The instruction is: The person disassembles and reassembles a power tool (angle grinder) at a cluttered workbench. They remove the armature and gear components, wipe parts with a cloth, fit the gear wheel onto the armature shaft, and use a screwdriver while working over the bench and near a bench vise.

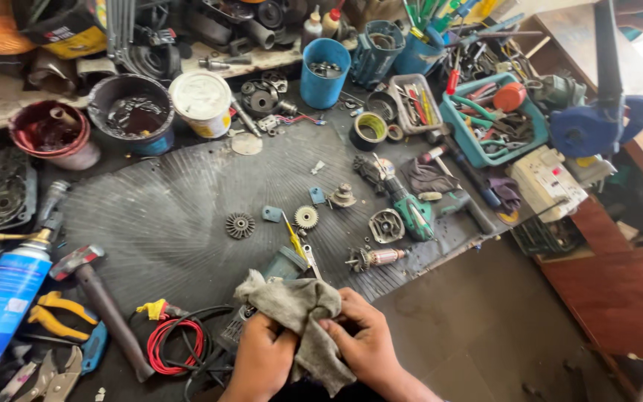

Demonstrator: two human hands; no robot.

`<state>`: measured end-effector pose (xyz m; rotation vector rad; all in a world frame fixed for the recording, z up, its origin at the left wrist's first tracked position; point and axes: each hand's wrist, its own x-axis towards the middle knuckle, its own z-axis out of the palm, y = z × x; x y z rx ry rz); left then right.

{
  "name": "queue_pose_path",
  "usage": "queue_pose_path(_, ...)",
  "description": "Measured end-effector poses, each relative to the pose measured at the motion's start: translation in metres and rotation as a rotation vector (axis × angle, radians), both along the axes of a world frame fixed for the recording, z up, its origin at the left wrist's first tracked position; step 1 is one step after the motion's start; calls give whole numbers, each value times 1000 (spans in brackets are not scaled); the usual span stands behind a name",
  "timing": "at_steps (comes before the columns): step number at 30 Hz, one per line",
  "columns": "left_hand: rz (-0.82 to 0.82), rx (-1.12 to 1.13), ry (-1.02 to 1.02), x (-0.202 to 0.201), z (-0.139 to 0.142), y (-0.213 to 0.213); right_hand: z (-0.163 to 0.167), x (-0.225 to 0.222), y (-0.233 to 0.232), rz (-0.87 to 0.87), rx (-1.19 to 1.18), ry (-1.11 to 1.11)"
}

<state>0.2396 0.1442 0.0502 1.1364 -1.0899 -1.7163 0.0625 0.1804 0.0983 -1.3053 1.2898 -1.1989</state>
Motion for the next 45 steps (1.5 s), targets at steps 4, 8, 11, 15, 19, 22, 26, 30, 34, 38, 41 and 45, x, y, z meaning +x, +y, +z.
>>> queue_pose_path(4, -91, 154, 79, 1, 6, -7, 1, 0, -11, -67, 91, 33)
queue_pose_path(8, -195, 123, -12, 6, 2, -5, 7, -4, -17, -25, -6, 279)
queue_pose_path(11, -229, -105, -100, 2, -8, 3, 9, -8, -17, -16, -99, 552)
queue_pose_path(15, -101, -6, -36, -11, -19, 17, 6, -11, -25, 42, -144, 799)
queue_pose_path(19, -54, -45, -27, -16, -15, 15, 6, -8, -27, -7, -16, 282)
queue_pose_path(22, -59, -248, -285, -13, -3, -2, 4, -4, -27, -138, 103, -351)
queue_pose_path(26, -73, -569, -513, -15, 21, -20, -4, -9, -30, -29, 403, -871)
queue_pose_path(30, -152, -497, -711, -20, 41, -33, -23, -19, -39, 64, 656, -1138)
queue_pose_path(34, -55, -418, -691, -4, 59, -47, -37, -30, -46, 25, 721, -1076)
queue_pose_path(38, 266, -212, -988, 30, 79, -65, -32, -53, -54, 36, 654, -1225)
queue_pose_path(41, 390, -750, -1294, 37, 89, -72, -23, -67, -59, 117, 588, -1352)
queue_pose_path(45, 176, -870, -972, -2, 79, -61, -21, -72, -66, 178, 576, -1285)
